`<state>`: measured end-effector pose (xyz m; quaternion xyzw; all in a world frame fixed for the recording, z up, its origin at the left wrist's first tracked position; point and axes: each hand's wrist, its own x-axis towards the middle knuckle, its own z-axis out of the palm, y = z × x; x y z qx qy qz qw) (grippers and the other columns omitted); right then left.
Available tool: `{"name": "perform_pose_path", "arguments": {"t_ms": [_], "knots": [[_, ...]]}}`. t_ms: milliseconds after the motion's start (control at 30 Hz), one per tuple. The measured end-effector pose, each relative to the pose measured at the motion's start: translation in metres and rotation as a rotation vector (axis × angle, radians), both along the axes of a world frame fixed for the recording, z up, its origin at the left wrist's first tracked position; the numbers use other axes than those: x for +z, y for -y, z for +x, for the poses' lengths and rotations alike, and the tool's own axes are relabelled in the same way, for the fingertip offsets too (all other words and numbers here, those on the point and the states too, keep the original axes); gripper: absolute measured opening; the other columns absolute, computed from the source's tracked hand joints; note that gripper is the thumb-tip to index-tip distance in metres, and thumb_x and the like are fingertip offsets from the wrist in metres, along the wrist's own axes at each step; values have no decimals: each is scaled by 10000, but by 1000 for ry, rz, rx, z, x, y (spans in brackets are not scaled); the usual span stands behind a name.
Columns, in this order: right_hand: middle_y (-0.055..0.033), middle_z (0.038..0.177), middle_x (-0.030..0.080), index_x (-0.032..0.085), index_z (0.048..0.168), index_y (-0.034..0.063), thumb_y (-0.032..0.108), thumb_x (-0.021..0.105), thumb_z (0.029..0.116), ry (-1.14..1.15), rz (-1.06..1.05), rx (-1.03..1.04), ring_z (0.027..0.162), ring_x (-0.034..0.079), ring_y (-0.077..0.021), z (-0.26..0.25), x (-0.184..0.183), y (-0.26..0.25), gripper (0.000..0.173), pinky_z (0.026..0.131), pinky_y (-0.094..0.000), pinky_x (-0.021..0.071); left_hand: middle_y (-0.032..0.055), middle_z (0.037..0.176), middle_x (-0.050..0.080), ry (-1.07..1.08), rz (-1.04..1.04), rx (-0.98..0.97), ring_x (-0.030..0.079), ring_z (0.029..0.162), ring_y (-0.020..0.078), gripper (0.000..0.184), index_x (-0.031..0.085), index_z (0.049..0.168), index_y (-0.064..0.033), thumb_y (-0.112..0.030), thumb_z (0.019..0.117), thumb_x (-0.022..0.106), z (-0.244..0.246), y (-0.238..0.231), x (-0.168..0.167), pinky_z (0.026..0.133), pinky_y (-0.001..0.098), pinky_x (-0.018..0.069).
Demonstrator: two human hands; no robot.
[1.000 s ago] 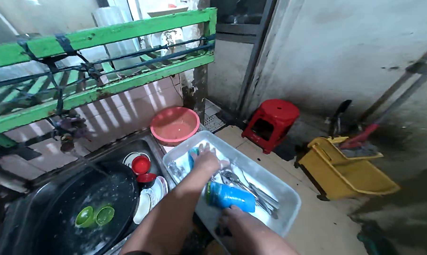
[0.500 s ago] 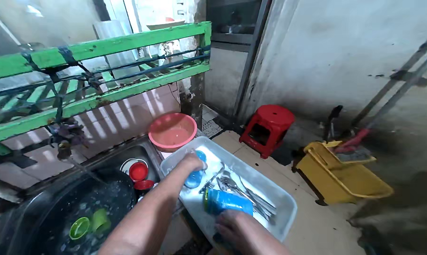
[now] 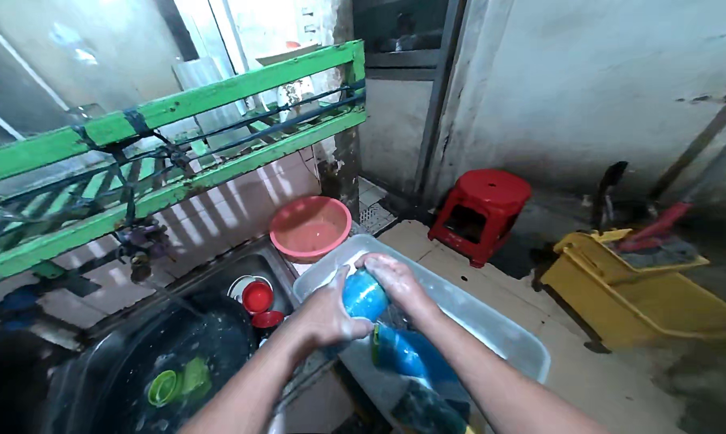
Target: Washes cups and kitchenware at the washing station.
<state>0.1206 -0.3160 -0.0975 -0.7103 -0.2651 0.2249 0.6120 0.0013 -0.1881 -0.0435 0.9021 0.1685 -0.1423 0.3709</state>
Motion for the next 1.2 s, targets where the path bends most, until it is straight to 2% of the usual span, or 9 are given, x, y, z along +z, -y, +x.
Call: {"name": "perform_pose_path", "arguments": {"t_ms": [100,333,467,567,633,867,967,1100,1200], "knots": [[-115,1098,699,696,1151,30,200,429,1073,22,26,-50,959,664,-220,11,-10,16,326,859,-471,540,224,1443,536,-129,-161,10,570,1289,322,946,246,1627,-124,-289,876,798,-7,-16,4,1091,507,458],[-206,1058,660,610,1179,-11,171,568,1046,-99,-263,-258,960,655,-298,31,-26,59,230,860,-508,529,224,1472,524,-142,385,34,598,1256,413,852,260,1632,-169,-545,971,644,39,-40,-13,1020,625,486],[-208,1083,653,606,1197,-34,160,532,1065,-290,-232,-303,953,647,-263,26,-23,63,246,851,-443,536,161,1660,315,96,494,-88,261,1535,396,664,443,1547,-53,-515,1070,450,59,-4,-26,1203,641,243],[-208,1096,657,590,1229,-28,218,568,1060,-361,-200,-286,962,655,-259,23,-25,65,299,867,-445,545,181,1510,513,57,284,-225,508,1385,331,820,461,1519,-32,-621,963,587,58,43,-12,1133,560,417],[-177,1068,662,598,1224,3,251,592,1052,-373,-203,-257,935,654,-231,13,-15,61,301,849,-421,547,218,1416,560,-101,197,-276,606,1240,370,954,277,1601,-64,-516,892,730,55,64,-13,1020,587,492],[-108,967,709,631,1207,4,425,298,1125,-585,-75,-126,855,694,-194,0,11,58,543,749,-352,570,157,1460,541,87,446,-346,539,1323,346,891,281,1626,-152,-354,900,758,35,22,-20,1092,551,435],[-116,1086,685,595,1283,24,475,341,1105,-582,-171,2,977,687,-186,-21,28,44,548,850,-364,587,114,1412,591,235,484,-494,551,1298,320,644,522,1454,-104,-344,901,747,26,19,-17,1066,530,440],[-159,1120,685,679,1197,-11,319,477,1094,-150,-392,179,1046,646,-202,-26,37,44,401,961,-409,506,112,1501,532,268,244,-385,514,1375,295,872,411,1568,-155,-275,828,858,15,-10,-21,1141,530,412],[-136,1019,719,729,1079,15,283,536,1068,65,-432,136,990,673,-216,-15,36,64,331,934,-463,517,90,1451,581,359,432,-446,541,1336,300,778,490,1520,-165,-180,824,836,4,-29,-29,1114,541,421]]}}
